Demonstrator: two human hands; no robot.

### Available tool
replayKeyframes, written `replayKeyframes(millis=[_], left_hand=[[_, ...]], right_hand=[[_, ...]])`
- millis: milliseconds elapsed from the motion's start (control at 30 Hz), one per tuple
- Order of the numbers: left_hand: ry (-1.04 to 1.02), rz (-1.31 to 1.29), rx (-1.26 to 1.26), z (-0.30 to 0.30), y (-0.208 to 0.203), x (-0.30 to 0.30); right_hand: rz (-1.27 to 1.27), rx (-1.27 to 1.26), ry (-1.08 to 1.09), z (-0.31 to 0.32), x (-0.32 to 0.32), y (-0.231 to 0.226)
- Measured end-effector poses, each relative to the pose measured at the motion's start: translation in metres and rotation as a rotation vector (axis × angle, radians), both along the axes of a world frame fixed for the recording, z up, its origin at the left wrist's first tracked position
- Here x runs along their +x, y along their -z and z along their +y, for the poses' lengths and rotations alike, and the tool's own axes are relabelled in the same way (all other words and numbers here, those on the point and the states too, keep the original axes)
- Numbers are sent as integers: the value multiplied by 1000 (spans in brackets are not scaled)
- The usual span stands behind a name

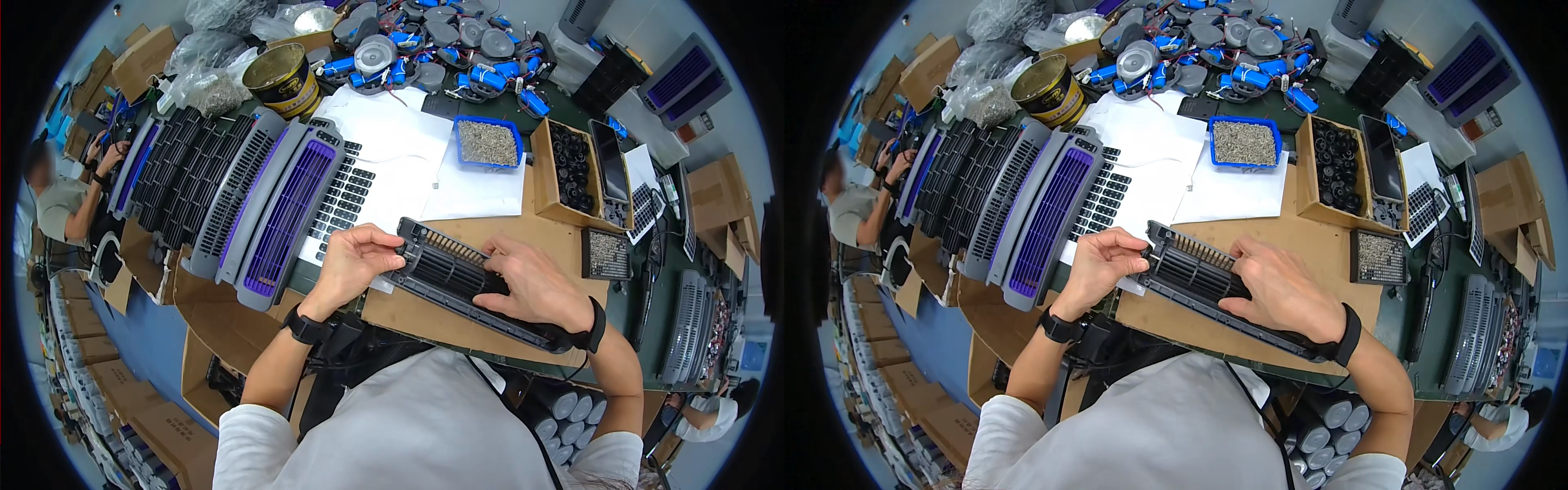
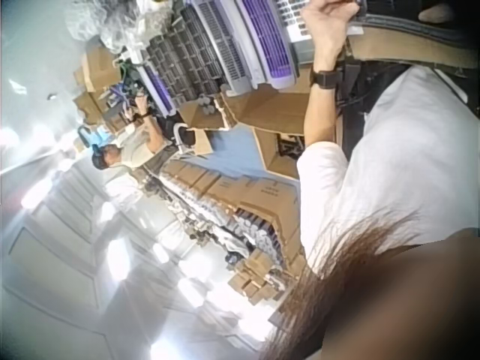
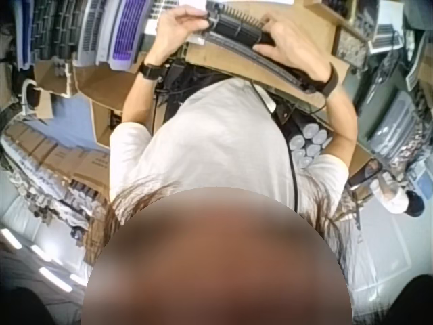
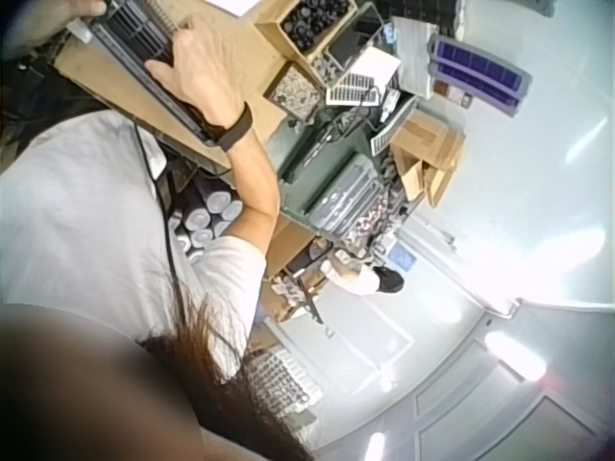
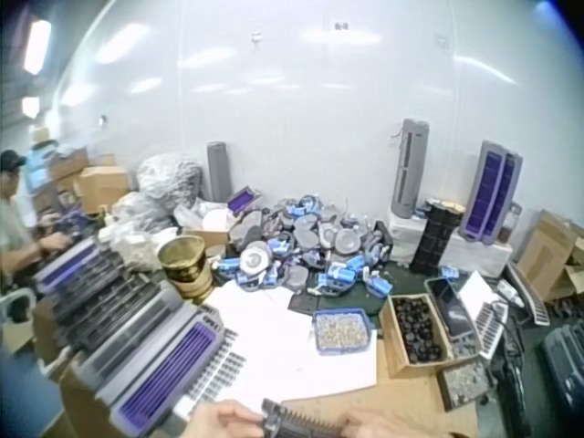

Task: The person assembles a portable electronic device on a workbench. They insert a battery pack into the chassis, secure it with a power drill, connect internal wiring, and attach a purple front grille. The person then fastens the rear casing and performs a final check of the assembled unit.

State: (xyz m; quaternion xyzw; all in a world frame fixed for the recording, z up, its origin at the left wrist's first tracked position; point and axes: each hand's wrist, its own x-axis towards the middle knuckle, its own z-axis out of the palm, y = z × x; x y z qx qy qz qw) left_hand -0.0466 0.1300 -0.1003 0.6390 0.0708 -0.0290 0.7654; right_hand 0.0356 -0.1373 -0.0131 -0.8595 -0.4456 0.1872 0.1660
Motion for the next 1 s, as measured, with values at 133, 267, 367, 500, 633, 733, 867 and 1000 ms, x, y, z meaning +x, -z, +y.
replayKeyframes(millis=[133,267,367,500,633,733,867,1000], left_hand=[[32,42,73,-3,1,1],[27,41,101,-4,-1,3],[55,70,206,-3,-4,5],[125,94,366,-1,-12,10],[183,101,306,6,-10,12],[153,102,307,4,-14,13],[149,145,428,2,-18,16],[167,201,560,0,-24,25]], right_hand=[[-1,-2,0,0,-1,0],[-8,-4,17,-1,-2,0],[-25,-36,24,0,-3,0],[-61,-69,40,3,-7,3],[-77,-68,38,4,-7,3],[-75,-82,41,5,-8,0],[-107,-44,36,5,-11,2],[-117,-108,38,5,-10,4]])
